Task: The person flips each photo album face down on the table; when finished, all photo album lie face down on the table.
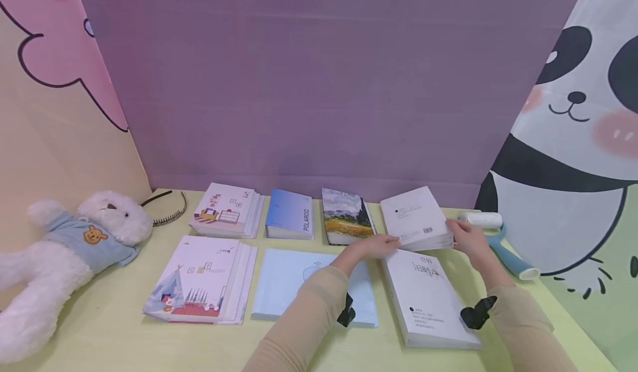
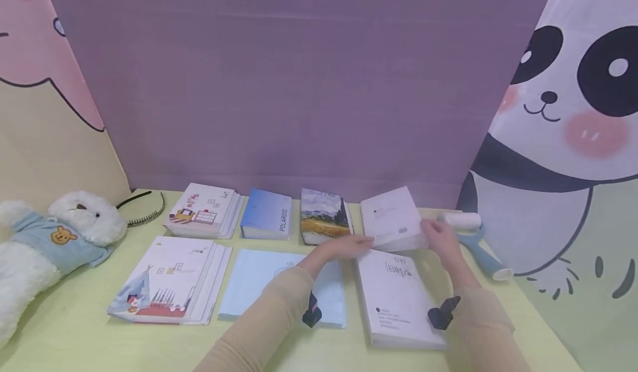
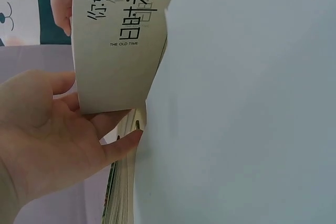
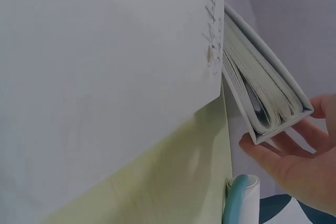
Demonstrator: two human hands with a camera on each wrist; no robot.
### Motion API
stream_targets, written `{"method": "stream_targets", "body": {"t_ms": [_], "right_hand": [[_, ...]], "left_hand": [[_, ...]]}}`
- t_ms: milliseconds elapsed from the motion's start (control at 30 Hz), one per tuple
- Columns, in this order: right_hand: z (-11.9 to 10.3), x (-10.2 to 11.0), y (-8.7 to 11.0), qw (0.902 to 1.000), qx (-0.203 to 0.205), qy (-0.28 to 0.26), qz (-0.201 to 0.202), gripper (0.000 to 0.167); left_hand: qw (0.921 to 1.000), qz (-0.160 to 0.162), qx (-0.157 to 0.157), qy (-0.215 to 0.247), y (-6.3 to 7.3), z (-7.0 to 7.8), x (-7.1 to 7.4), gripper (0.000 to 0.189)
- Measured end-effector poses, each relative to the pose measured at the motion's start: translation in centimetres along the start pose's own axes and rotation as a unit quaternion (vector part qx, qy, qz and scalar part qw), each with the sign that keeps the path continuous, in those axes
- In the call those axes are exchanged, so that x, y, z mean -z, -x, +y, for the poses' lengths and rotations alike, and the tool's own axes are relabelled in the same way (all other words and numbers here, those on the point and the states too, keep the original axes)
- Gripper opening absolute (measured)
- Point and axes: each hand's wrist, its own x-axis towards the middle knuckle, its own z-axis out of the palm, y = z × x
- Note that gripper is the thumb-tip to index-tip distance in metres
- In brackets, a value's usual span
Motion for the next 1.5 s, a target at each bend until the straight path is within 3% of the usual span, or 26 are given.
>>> {"method": "stream_targets", "body": {"t_ms": [333, 467, 567, 700, 900, 1300, 1500], "right_hand": [[1.6, -0.2, -0.9, 0.9965, -0.024, 0.001, -0.080, 0.072], [1.8, -0.2, -0.8, 0.9941, -0.011, 0.027, -0.104, 0.066], [1.4, -0.2, -0.5, 0.9929, -0.003, 0.070, -0.096, 0.062], [0.7, -0.1, -0.2, 0.9905, 0.002, 0.125, -0.056, 0.060], [0.4, -0.1, -0.2, 0.9913, -0.034, 0.127, -0.009, 0.062], [0.3, -0.3, -0.6, 0.9890, -0.040, 0.142, -0.003, 0.058], [0.0, 0.1, -0.7, 0.9855, -0.029, 0.167, -0.011, 0.058]], "left_hand": [[0.9998, -0.005, 0.012, 0.018, 0.1, -0.2, -0.3, 0.047], [0.9998, -0.013, 0.009, 0.014, 0.0, -0.4, -0.2, 0.046], [0.9998, -0.018, 0.008, 0.007, -0.2, -0.5, -0.2, 0.047], [0.9999, -0.014, 0.000, 0.003, -0.4, -0.4, -0.3, 0.048], [0.9997, -0.012, 0.004, 0.021, -0.3, -0.1, -0.6, 0.049], [0.9996, -0.006, 0.024, 0.012, -0.1, -0.1, -0.7, 0.047], [0.9998, -0.014, 0.011, -0.001, -0.2, 0.0, -0.4, 0.047]]}}
